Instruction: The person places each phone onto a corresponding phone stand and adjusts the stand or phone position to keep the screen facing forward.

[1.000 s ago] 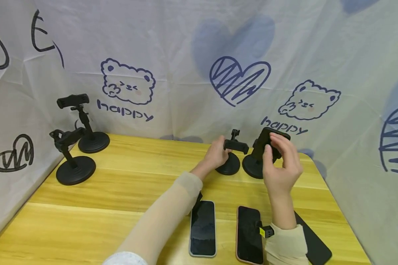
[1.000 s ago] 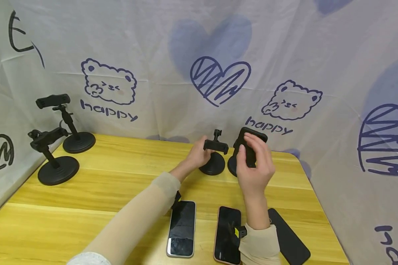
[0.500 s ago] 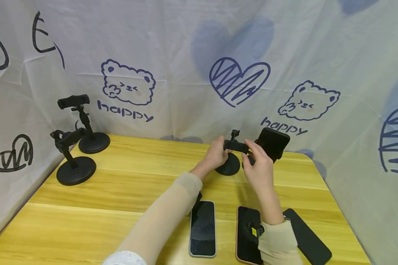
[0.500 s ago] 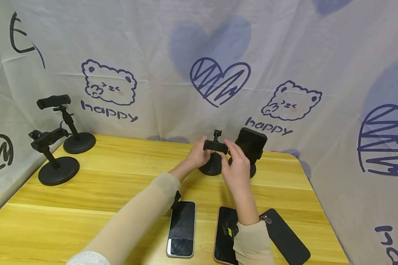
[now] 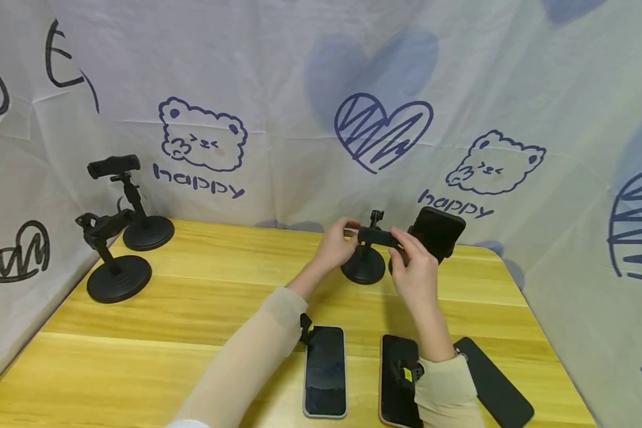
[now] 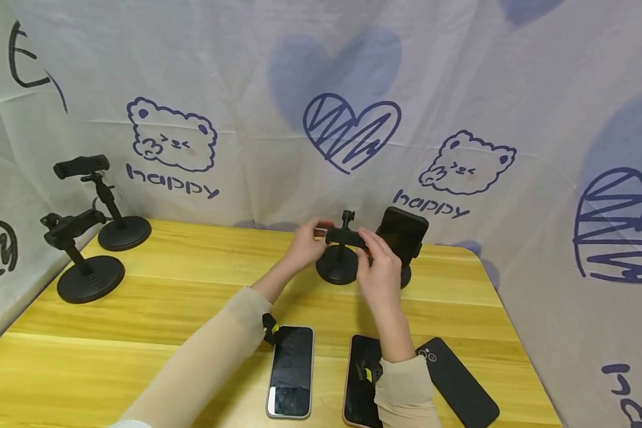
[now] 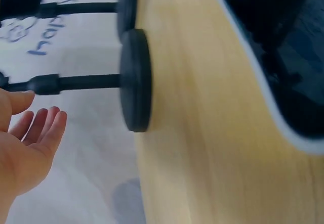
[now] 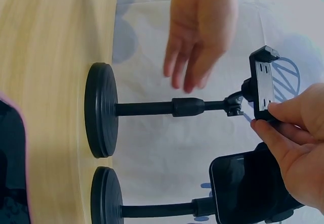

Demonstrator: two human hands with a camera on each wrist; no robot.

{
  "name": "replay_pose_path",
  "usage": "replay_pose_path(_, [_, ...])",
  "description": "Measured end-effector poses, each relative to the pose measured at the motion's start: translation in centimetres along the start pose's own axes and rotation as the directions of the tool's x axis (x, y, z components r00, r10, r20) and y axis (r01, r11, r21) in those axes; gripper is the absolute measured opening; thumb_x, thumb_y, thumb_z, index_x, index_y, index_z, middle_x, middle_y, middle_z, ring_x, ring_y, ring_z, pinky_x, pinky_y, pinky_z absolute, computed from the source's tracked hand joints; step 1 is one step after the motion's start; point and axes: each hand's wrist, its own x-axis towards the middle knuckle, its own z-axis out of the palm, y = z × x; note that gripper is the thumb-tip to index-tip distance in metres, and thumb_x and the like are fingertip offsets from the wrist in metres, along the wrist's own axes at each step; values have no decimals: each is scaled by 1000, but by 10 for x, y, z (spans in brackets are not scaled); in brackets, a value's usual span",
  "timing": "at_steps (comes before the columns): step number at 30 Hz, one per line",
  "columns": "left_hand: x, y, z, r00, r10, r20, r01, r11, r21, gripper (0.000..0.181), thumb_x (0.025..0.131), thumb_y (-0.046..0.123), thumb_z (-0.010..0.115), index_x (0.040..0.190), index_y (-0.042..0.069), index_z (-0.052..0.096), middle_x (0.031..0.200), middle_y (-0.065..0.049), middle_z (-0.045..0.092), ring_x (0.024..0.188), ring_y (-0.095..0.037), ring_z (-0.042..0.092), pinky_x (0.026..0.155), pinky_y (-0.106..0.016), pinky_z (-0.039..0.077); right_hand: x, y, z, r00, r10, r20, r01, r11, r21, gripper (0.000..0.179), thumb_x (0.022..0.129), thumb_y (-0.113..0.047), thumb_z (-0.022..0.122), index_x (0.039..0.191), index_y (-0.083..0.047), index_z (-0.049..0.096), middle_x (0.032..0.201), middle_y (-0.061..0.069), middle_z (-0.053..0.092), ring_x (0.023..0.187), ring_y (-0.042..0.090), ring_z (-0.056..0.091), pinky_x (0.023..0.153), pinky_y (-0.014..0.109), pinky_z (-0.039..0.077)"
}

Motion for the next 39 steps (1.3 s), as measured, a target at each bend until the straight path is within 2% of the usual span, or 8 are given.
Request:
replay_pose_path(6, [-13, 9, -17, 992, 48, -114, -70, 978, -196, 29, 106, 11, 61, 134, 3, 63, 133, -14, 66, 118, -28, 66, 93, -38, 59, 0, 0, -1, 1000, 2, 17, -2, 1000, 13, 41, 95, 9, 69, 135, 0, 68, 137, 18, 66, 119, 37, 68, 93, 45, 59])
replay_pose_path(9, [-21, 13, -22, 983, 78, -164, -126, 943, -309, 29, 107, 13, 59, 132, -2, 64, 131, -18, 67, 114, -30, 68, 93, -36, 59, 0, 0, 0, 1000, -7, 22, 7, 1000, 23, 41, 95, 9, 69, 135, 1, 68, 137, 18, 66, 120, 37, 67, 94, 45, 58])
replay_pose_path(12, [-31, 19, -24, 978, 114, -176, -175, 907, -383, 30, 108, 16, 59, 132, -2, 65, 130, -18, 67, 113, -32, 68, 95, -38, 59, 1, 0, 0, 1000, -22, 18, 22, 999, 33, 40, 94, 10, 69, 133, 2, 68, 136, 19, 67, 119, 38, 68, 93, 44, 58])
replay_pose_path(18, [-50, 23, -20, 974, 156, -165, -205, 916, -345, 32, 104, 22, 67, 133, 8, 70, 131, -9, 70, 116, -25, 68, 101, -41, 56, 1, 1, -1, 1000, -14, 16, 13, 999, 53, 39, 94, 10, 69, 132, 3, 69, 136, 18, 67, 119, 38, 68, 94, 41, 56])
replay_pose_path(25, [-59, 22, -9, 973, 163, -162, -217, 883, -416, 35, 100, 12, 71, 134, 4, 69, 132, -15, 68, 117, -30, 68, 103, -35, 55, -1, 2, 0, 1000, -23, 4, 23, 998, 58, 38, 93, 8, 72, 130, 3, 70, 134, 18, 68, 116, 36, 69, 93, 17, 50])
replay_pose_path(30, [-60, 23, -6, 970, 163, -182, -224, 890, -398, 35, 99, 10, 72, 133, 3, 68, 130, -15, 68, 113, -30, 68, 101, -33, 56, -1, 2, 1, 999, -48, -16, 49, 997, 59, 36, 92, 8, 73, 128, 3, 72, 131, 18, 70, 112, 37, 71, 91, 5, 45])
replay_pose_path(35, [-61, 23, -8, 962, 183, -202, -243, 912, -331, 33, 99, 12, 72, 131, 3, 69, 126, -13, 70, 111, -26, 69, 99, -31, 56, -1, 3, 1, 996, -83, -17, 83, 995, 50, 37, 90, 10, 74, 127, 4, 72, 129, 20, 71, 109, 38, 72, 90, 3, 44])
replay_pose_path(39, [-60, 23, -9, 938, 265, -222, -305, 937, -172, 31, 100, 14, 72, 130, 5, 71, 120, -11, 71, 107, -23, 71, 93, -31, 59, 0, 4, 0, 994, -105, -12, 105, 994, 37, 37, 90, 11, 74, 127, 4, 72, 128, 20, 71, 109, 37, 73, 90, 6, 45])
